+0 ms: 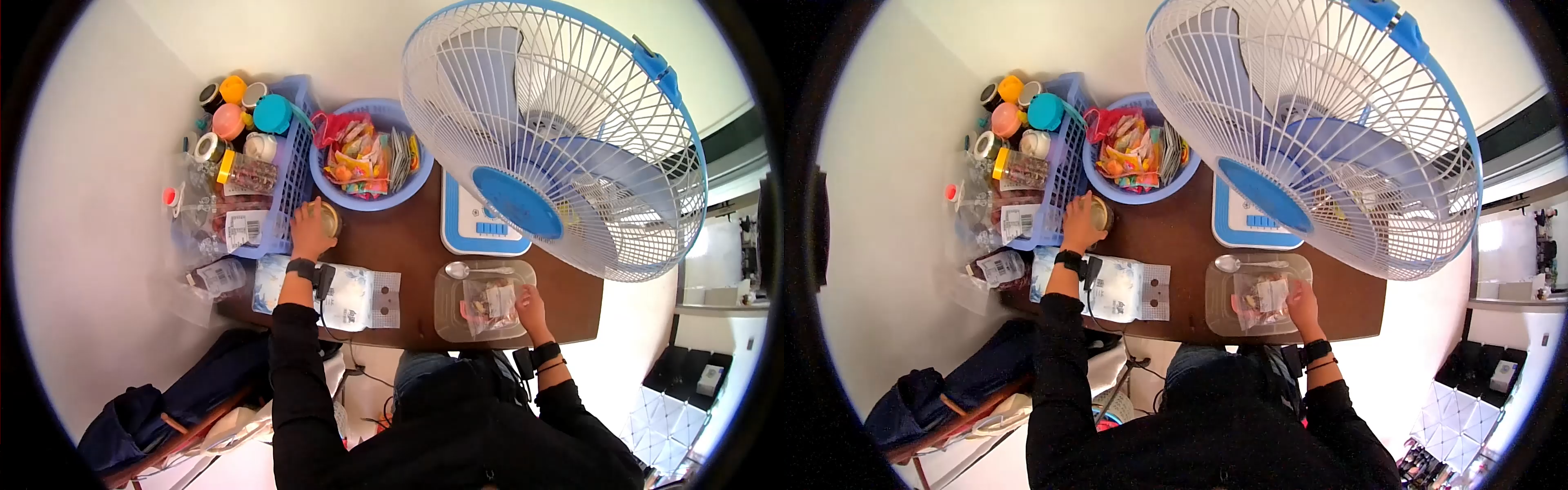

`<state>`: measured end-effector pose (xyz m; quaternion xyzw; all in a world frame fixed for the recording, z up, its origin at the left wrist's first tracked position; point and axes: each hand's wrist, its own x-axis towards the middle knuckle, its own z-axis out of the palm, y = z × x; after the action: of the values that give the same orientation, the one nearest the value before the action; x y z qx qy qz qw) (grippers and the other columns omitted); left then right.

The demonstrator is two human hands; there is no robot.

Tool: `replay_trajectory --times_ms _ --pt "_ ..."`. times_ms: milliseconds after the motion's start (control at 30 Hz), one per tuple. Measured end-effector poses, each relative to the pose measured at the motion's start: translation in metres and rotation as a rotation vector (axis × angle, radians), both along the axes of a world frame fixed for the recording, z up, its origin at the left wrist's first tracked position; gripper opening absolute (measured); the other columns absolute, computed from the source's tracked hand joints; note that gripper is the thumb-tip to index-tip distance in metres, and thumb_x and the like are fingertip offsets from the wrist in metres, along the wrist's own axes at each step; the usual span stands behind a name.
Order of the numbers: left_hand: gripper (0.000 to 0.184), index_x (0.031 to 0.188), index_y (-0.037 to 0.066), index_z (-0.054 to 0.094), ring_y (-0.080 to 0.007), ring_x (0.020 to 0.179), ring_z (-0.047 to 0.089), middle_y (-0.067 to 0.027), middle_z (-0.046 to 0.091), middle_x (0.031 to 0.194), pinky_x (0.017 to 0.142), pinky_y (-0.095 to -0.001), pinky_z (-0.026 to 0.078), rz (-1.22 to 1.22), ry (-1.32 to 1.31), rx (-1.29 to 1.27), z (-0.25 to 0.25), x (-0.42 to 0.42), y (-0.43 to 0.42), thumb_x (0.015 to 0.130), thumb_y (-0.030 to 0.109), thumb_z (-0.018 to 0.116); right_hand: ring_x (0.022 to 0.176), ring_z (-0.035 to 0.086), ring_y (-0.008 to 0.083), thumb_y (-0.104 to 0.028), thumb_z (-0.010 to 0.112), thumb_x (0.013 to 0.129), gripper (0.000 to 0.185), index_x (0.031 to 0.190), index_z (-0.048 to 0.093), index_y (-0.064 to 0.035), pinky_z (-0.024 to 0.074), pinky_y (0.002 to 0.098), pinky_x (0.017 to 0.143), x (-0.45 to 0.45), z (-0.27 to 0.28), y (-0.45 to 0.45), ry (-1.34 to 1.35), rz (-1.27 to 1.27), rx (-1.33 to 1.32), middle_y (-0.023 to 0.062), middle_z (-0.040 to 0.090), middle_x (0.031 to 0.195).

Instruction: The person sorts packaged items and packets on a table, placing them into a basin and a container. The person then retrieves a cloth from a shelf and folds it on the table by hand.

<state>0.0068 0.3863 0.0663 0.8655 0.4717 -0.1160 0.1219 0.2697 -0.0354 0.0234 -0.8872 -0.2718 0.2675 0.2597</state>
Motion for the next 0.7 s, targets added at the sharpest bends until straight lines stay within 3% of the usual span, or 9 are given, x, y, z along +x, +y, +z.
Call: replay_trajectory --times_ms 67,133,300,367,433,500,567,633,700 --pt "0.095 0.124 0.013 0.02 -0.0328 0.112 0.025 -0.0184 0.025 0.123 0.089 -0.0445 0.025 0.024 0.06 -0.011 -0.001 0.001 0.002 0.046 0.025 0.073 0.065 0.052 0.0192 -0.005 0.053 0.064 0.032 0.095 0.046 -0.003 0.043 0.0273 0.057 0.004 0.0 -0.001 -0.055 -0.001 0.062 0.0103 0.052 0.08" --pt "0.095 0.124 0.013 0.019 -0.0333 0.113 0.024 -0.0192 0.024 0.123 0.089 -0.0447 0.025 0.027 0.031 -0.011 -0.003 -0.001 0.001 0.046 0.025 0.073 0.077 0.05 0.028 -0.006 0.053 0.063 0.034 0.096 0.045 -0.0043 0.041 0.0341 0.066 0.007 -0.002 -0.001 0.001 -0.018 -0.027 0.013 0.049 0.088" --pt "0.095 0.125 0.012 0.017 -0.0338 0.115 0.021 -0.0206 0.022 0.124 0.091 -0.0442 0.021 0.033 -0.2 0.053 0.009 -0.013 -0.008 0.048 0.023 0.072 0.076 0.049 0.0246 -0.003 0.054 0.061 0.039 0.099 0.043 -0.0029 0.0406 0.0322 0.067 0.007 0.006 0.004 -0.012 0.024 0.059 0.0125 0.048 0.088" --pt "0.082 0.121 0.003 0.025 -0.0337 0.112 0.027 -0.0176 0.032 0.119 0.091 -0.0389 0.024 0.049 -0.647 0.027 0.025 -0.029 -0.026 0.053 0.014 0.07 0.078 0.049 0.0229 -0.002 0.054 0.061 0.041 0.1 0.043 -0.0025 0.0402 0.0308 0.068 0.007 0.015 0.007 -0.038 -0.022 0.071 0.012 0.047 0.089" --pt "0.069 0.116 0.0 0.031 -0.0301 0.106 0.035 -0.0167 0.038 0.113 0.088 -0.0337 0.029 0.25 -0.772 0.156 0.046 -0.056 -0.057 0.057 0.009 0.067 0.079 0.048 0.022 0.0 0.054 0.06 0.041 0.1 0.043 -0.0018 0.0396 0.0299 0.069 0.011 0.01 -0.003 -0.015 -0.05 0.057 0.0119 0.047 0.09" --pt "0.058 0.112 -0.002 0.035 -0.0239 0.097 0.042 -0.0136 0.042 0.107 0.082 -0.0295 0.034 0.688 -0.877 0.276 0.039 -0.1 -0.096 0.062 0.007 0.063 0.079 0.048 0.022 0.0 0.053 0.06 0.041 0.1 0.043 -0.0013 0.0393 0.0294 0.07 0.017 -0.012 -0.018 -0.052 -0.165 0.109 0.0116 0.047 0.09" --pt "0.052 0.11 -0.002 0.034 -0.0205 0.088 0.047 -0.0119 0.043 0.098 0.072 -0.0281 0.041 0.962 -0.8 0.411 0.025 -0.137 -0.138 0.067 0.011 0.061 0.082 0.048 0.0221 0.001 0.052 0.06 0.041 0.1 0.043 -0.0005 0.039 0.0297 0.072 0.015 -0.006 -0.017 -0.028 -0.203 0.11 0.0115 0.047 0.09" --pt "0.054 0.108 -0.002 0.031 -0.0222 0.082 0.049 -0.0124 0.041 0.095 0.062 -0.0315 0.044 1.542 -1.018 -0.03 -0.007 -0.16 -0.174 0.07 0.021 0.061 0.087 0.047 0.023 0.002 0.051 0.06 0.042 0.1 0.042 0.0004 0.0385 0.0303 0.075 0.017 -0.001 -0.015 -0.086 -0.178 0.071 0.0123 0.046 0.092" --pt "0.062 0.11 -0.001 0.027 -0.0251 0.082 0.049 -0.0142 0.039 0.097 0.057 -0.0355 0.046 1.62 -1.076 -0.454 -0.001 -0.145 -0.194 0.07 0.033 0.06 0.09 0.046 0.0242 0.001 0.052 0.062 0.041 0.101 0.041 0.001 0.0379 0.0309 0.077 0.019 -0.007 -0.016 -0.103 -0.193 0.075 0.0134 0.045 0.094"
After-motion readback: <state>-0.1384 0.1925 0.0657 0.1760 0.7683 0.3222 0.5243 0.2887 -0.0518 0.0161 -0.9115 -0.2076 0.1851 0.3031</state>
